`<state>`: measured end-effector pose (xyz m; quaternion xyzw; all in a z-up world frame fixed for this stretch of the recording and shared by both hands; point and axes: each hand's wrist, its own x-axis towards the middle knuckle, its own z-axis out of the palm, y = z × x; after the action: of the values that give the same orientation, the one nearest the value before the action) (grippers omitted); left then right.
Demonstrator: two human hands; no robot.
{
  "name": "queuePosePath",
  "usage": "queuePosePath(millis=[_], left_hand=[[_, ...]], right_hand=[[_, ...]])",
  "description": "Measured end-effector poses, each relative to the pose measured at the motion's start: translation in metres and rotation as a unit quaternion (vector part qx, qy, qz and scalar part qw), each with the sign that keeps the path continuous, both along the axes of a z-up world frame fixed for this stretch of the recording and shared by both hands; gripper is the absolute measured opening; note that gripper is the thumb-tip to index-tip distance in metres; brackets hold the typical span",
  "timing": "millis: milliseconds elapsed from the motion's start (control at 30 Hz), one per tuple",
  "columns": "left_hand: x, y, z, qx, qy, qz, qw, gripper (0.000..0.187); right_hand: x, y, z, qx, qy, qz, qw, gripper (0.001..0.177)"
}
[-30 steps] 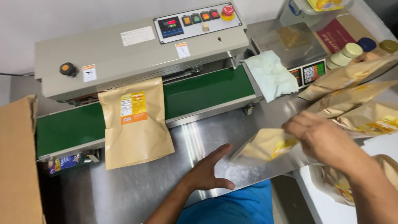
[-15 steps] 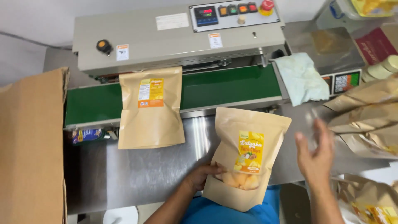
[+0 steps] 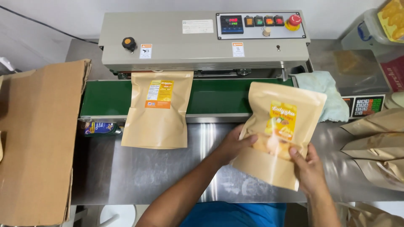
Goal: Sealing bags of taro chips using a continuous band sealer and organizing them into a cardboard box.
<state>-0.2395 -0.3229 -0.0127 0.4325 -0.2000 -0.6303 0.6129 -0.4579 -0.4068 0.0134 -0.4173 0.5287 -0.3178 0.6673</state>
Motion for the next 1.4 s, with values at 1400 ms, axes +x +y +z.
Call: queuePosePath(millis=[1400], left_hand=[[0.028,-0.043,0.023,0.115,-0.139,0.089,0.98,0.052]], right_hand=[[0.058,-0.098,-0.007,-0.071,0.027,0.135,0.988,0.049]])
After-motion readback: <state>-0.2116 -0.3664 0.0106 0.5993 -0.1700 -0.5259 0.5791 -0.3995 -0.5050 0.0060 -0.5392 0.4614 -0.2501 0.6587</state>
